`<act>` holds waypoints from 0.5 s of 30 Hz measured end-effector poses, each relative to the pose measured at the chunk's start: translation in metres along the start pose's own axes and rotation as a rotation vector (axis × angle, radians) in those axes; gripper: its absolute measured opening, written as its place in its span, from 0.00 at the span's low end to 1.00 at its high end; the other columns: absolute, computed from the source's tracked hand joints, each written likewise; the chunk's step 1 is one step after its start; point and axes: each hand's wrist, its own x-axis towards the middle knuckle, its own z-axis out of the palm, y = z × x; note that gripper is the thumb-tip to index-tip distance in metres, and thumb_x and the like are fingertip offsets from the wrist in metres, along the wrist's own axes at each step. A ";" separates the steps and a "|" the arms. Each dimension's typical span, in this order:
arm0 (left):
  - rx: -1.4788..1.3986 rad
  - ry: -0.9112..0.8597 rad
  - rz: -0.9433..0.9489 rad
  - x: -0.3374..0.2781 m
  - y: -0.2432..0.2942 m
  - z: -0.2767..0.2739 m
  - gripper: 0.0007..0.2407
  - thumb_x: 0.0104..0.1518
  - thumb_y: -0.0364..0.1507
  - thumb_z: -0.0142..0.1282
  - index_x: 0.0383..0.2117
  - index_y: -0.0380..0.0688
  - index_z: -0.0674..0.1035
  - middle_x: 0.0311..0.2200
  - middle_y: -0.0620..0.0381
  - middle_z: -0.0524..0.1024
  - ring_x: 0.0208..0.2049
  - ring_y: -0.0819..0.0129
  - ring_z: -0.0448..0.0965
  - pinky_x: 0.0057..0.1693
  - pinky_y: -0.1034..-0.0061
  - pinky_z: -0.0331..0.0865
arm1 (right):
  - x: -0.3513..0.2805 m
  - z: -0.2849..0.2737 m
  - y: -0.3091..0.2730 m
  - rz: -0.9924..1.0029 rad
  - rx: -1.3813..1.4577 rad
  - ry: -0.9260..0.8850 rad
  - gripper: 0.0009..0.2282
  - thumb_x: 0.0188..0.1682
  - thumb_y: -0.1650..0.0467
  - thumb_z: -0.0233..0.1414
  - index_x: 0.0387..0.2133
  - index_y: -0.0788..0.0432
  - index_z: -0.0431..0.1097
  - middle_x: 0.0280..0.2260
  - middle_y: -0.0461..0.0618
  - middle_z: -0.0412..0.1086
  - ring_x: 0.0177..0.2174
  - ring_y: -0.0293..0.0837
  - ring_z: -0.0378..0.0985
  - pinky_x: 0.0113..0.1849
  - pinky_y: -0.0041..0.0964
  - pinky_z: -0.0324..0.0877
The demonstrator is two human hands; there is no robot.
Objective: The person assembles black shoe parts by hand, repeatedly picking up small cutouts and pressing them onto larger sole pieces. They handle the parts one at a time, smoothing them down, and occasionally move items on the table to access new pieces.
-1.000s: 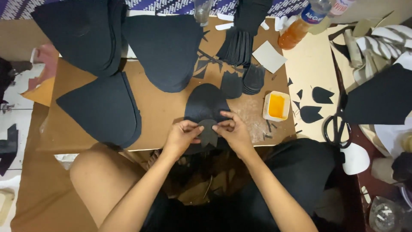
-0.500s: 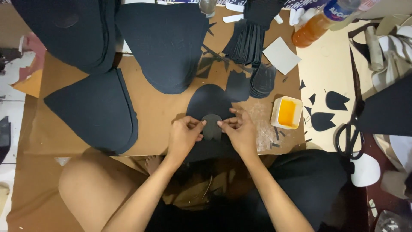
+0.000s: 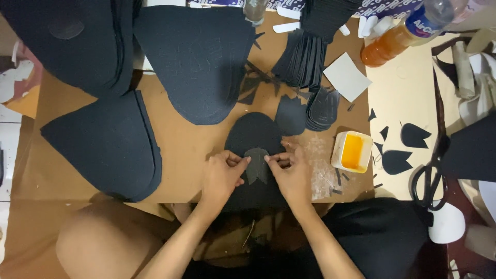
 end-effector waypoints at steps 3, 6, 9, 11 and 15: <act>0.004 -0.002 -0.004 -0.003 0.002 -0.002 0.11 0.52 0.33 0.66 0.32 0.35 0.85 0.15 0.49 0.81 0.14 0.64 0.81 0.26 0.77 0.72 | -0.002 -0.004 -0.005 0.009 0.003 -0.002 0.24 0.43 0.70 0.63 0.52 0.64 0.66 0.31 0.57 0.80 0.30 0.47 0.82 0.30 0.40 0.78; -0.025 -0.011 -0.054 0.000 0.002 -0.001 0.11 0.52 0.34 0.66 0.32 0.36 0.86 0.14 0.51 0.81 0.14 0.68 0.80 0.26 0.81 0.71 | -0.002 -0.003 -0.005 0.008 -0.016 0.010 0.24 0.43 0.70 0.63 0.52 0.64 0.65 0.31 0.57 0.80 0.29 0.47 0.82 0.30 0.40 0.78; -0.037 -0.017 -0.095 0.001 0.004 -0.003 0.12 0.52 0.35 0.66 0.31 0.38 0.86 0.16 0.51 0.82 0.14 0.67 0.81 0.25 0.80 0.71 | -0.002 -0.003 -0.009 0.025 -0.003 0.014 0.23 0.43 0.69 0.63 0.51 0.64 0.67 0.31 0.55 0.80 0.27 0.46 0.81 0.27 0.38 0.76; -0.044 -0.016 -0.093 0.005 -0.003 0.002 0.12 0.51 0.34 0.67 0.32 0.36 0.86 0.18 0.49 0.83 0.15 0.66 0.81 0.25 0.79 0.72 | 0.000 -0.001 -0.005 0.025 -0.002 0.020 0.23 0.42 0.70 0.64 0.50 0.63 0.67 0.31 0.55 0.80 0.27 0.46 0.81 0.27 0.38 0.76; -0.031 -0.014 -0.086 0.008 -0.007 0.003 0.11 0.51 0.34 0.67 0.31 0.37 0.86 0.16 0.51 0.82 0.14 0.66 0.81 0.24 0.80 0.72 | 0.001 -0.001 -0.007 0.025 -0.026 0.028 0.23 0.41 0.69 0.64 0.49 0.63 0.67 0.30 0.55 0.80 0.26 0.48 0.82 0.27 0.40 0.76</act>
